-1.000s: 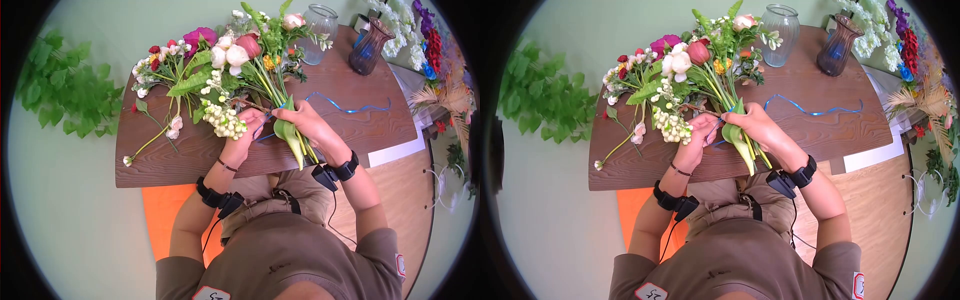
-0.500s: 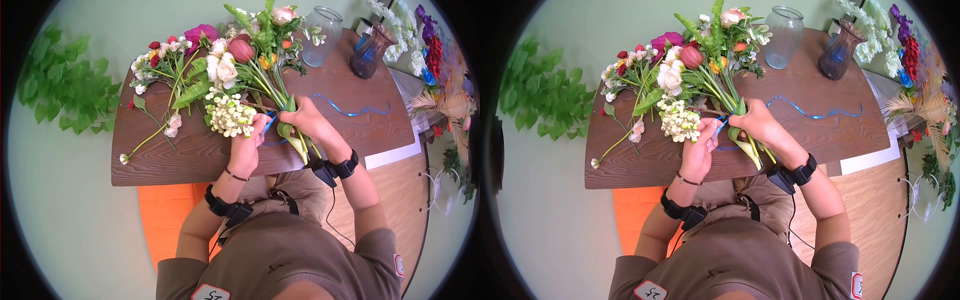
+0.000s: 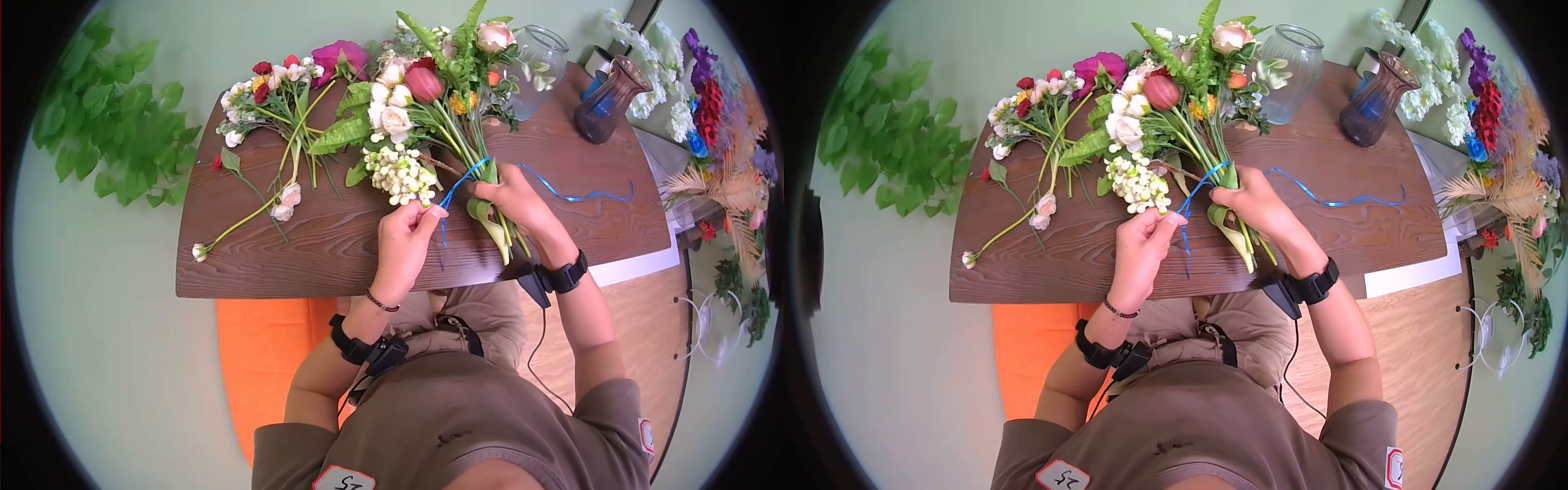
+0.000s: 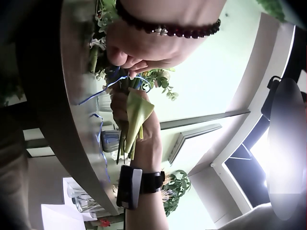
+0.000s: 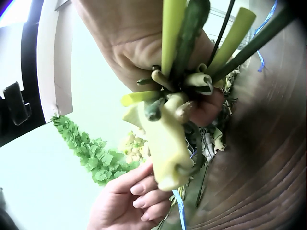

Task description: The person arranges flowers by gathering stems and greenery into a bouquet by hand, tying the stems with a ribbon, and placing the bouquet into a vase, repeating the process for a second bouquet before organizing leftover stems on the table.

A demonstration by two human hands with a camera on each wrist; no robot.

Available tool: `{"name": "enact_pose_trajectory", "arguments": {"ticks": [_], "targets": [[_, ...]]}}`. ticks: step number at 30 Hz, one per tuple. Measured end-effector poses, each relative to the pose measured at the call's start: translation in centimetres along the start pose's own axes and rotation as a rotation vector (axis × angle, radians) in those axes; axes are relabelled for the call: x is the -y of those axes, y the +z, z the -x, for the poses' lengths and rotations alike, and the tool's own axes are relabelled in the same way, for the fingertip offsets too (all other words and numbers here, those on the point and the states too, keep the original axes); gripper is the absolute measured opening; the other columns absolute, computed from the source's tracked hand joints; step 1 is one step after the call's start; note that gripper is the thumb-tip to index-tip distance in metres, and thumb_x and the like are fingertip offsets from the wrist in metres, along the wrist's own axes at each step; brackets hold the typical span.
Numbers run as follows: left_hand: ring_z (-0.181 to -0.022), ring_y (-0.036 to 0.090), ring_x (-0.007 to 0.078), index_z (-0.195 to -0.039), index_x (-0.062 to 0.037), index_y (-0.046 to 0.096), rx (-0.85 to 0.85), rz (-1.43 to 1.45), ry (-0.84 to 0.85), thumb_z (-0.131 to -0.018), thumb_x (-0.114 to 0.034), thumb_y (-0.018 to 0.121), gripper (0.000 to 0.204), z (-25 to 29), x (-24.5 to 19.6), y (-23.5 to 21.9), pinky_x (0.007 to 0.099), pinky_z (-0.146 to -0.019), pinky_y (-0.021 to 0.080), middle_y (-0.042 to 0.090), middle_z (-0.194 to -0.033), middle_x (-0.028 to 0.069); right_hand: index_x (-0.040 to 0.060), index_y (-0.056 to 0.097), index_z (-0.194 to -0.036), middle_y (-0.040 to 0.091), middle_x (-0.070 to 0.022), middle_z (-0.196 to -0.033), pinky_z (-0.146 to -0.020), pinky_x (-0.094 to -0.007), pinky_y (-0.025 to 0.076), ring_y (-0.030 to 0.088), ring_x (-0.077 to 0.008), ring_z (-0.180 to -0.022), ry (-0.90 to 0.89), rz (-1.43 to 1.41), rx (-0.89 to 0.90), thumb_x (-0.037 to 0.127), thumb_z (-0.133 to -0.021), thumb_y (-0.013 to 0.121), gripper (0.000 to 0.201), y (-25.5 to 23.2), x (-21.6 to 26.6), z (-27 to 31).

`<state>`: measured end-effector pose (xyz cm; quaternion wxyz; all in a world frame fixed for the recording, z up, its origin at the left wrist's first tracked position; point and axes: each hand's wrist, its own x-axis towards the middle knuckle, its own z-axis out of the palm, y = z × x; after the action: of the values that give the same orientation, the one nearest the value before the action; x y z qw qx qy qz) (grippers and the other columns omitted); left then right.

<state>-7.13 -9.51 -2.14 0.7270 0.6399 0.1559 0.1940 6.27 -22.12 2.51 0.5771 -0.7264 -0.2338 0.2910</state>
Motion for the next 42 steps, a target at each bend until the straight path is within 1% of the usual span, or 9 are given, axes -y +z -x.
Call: {"name": "enact_pose_trajectory", "arguments": {"ticks": [12, 17, 19, 24, 33, 37, 39, 41, 42], "targets": [[-0.043, 0.031, -0.0002, -0.105, 0.0006, 0.055, 0.002, 0.385, -0.261, -0.090, -0.019, 0.059, 0.024, 0.1, 0.2, -0.2, 0.0171, -0.036, 0.024, 0.044, -0.062, -0.0054, -0.0058, 0.055, -0.093, 0.060, -0.0054, -0.074, -0.051, -0.0249, 0.045, 0.056, -0.0106, -0.060, 0.028, 0.056, 0.041, 0.007, -0.074, 0.069, 0.026, -0.3, -0.5, -0.5], [-0.041, 0.035, 0.0025, -0.106, 0.0029, 0.056, 0.524, 0.909, -0.641, -0.094, -0.037, 0.051, 0.042, -1.1, 1.3, -1.2, 0.0172, -0.032, 0.025, 0.047, -0.059, -0.0028, -0.0074, 0.055, -0.093, 0.061, -0.0076, -0.075, -0.055, -0.0262, 0.047, 0.060, -0.0126, -0.065, 0.018, 0.039, 0.076, 0.008, -0.073, 0.070, 0.029, -0.7, -0.1, -0.4], [-0.040, 0.036, 0.0024, -0.107, 0.0050, 0.055, 0.546, 0.984, -0.657, -0.096, -0.039, 0.046, 0.046, -1.0, 1.6, -1.3, 0.0171, -0.031, 0.027, 0.047, -0.059, -0.0023, -0.0078, 0.054, -0.095, 0.061, -0.0091, -0.078, -0.055, -0.0269, 0.047, 0.060, -0.0137, -0.066, 0.043, 0.011, 0.063, 0.007, -0.073, 0.070, 0.031, -0.7, 0.0, -0.4], [-0.043, 0.039, 0.0045, -0.102, 0.0057, 0.056, 0.425, 0.585, -0.491, -0.095, -0.032, 0.049, 0.038, -0.2, 0.2, -1.1, 0.0172, -0.034, 0.030, 0.049, -0.062, 0.0011, -0.0090, 0.053, -0.099, 0.060, -0.0101, -0.081, -0.057, -0.0280, 0.048, 0.060, -0.0149, -0.069, 0.074, 0.050, 0.056, 0.008, -0.072, 0.071, 0.037, -1.0, 0.0, -0.4], [-0.038, 0.039, 0.0068, -0.078, 0.0036, 0.059, 0.518, 0.554, -0.418, -0.090, -0.015, 0.058, 0.022, -0.3, -0.9, -0.3, 0.0194, -0.035, 0.031, 0.051, -0.055, 0.0021, -0.0072, 0.053, -0.097, 0.060, -0.0096, -0.081, -0.058, -0.0288, 0.048, 0.060, -0.0157, -0.069, 0.083, 0.094, 0.049, 0.005, -0.069, 0.073, 0.036, -1.5, 0.0, -0.6], [-0.038, 0.042, 0.0073, -0.071, -0.0009, 0.060, 0.350, 0.165, -0.354, -0.089, -0.018, 0.059, 0.025, -0.2, -0.2, -2.2, 0.0208, -0.035, 0.032, 0.053, -0.054, 0.0020, -0.0051, 0.055, -0.094, 0.060, -0.0087, -0.079, -0.055, -0.0268, 0.049, 0.060, -0.0157, -0.064, 0.119, -0.077, 0.112, 0.001, -0.068, 0.072, 0.032, -2.2, 0.3, -0.5], [-0.040, 0.048, 0.0081, -0.064, -0.0022, 0.060, 0.146, -0.567, 0.049, -0.086, -0.017, 0.061, 0.027, -0.1, -0.3, -2.7, 0.0240, -0.039, 0.036, 0.054, -0.050, 0.0018, -0.0042, 0.055, -0.092, 0.060, -0.0079, -0.077, -0.053, -0.0260, 0.049, 0.060, -0.0147, -0.062, 0.131, -0.115, 0.133, 0.001, -0.067, 0.074, 0.032, -2.5, 0.2, -0.4], [-0.043, 0.052, 0.0096, -0.061, -0.0012, 0.059, 0.152, -0.624, 0.056, -0.083, -0.016, 0.063, 0.027, -0.1, -0.4, -2.9, 0.0271, -0.044, 0.041, 0.056, -0.049, 0.0032, -0.0029, 0.055, -0.091, 0.059, -0.0064, -0.076, -0.052, -0.0256, 0.049, 0.059, -0.0133, -0.060, 0.122, -0.120, 0.201, 0.010, -0.072, 0.075, 0.030, -2.5, -0.1, -0.5], [-0.047, 0.054, 0.0205, -0.062, -0.0010, 0.060, 0.132, -0.688, 0.114, -0.081, -0.015, 0.063, 0.024, -0.1, -0.1, -3.1, 0.0329, -0.047, 0.042, 0.056, -0.052, 0.0090, -0.0029, 0.055, -0.091, 0.059, -0.0064, -0.076, -0.052, -0.0256, 0.049, 0.059, -0.0133, -0.060, 0.122, -0.121, 0.204, 0.010, -0.072, 0.075, 0.030, -2.4, -0.1, -0.4]]}}
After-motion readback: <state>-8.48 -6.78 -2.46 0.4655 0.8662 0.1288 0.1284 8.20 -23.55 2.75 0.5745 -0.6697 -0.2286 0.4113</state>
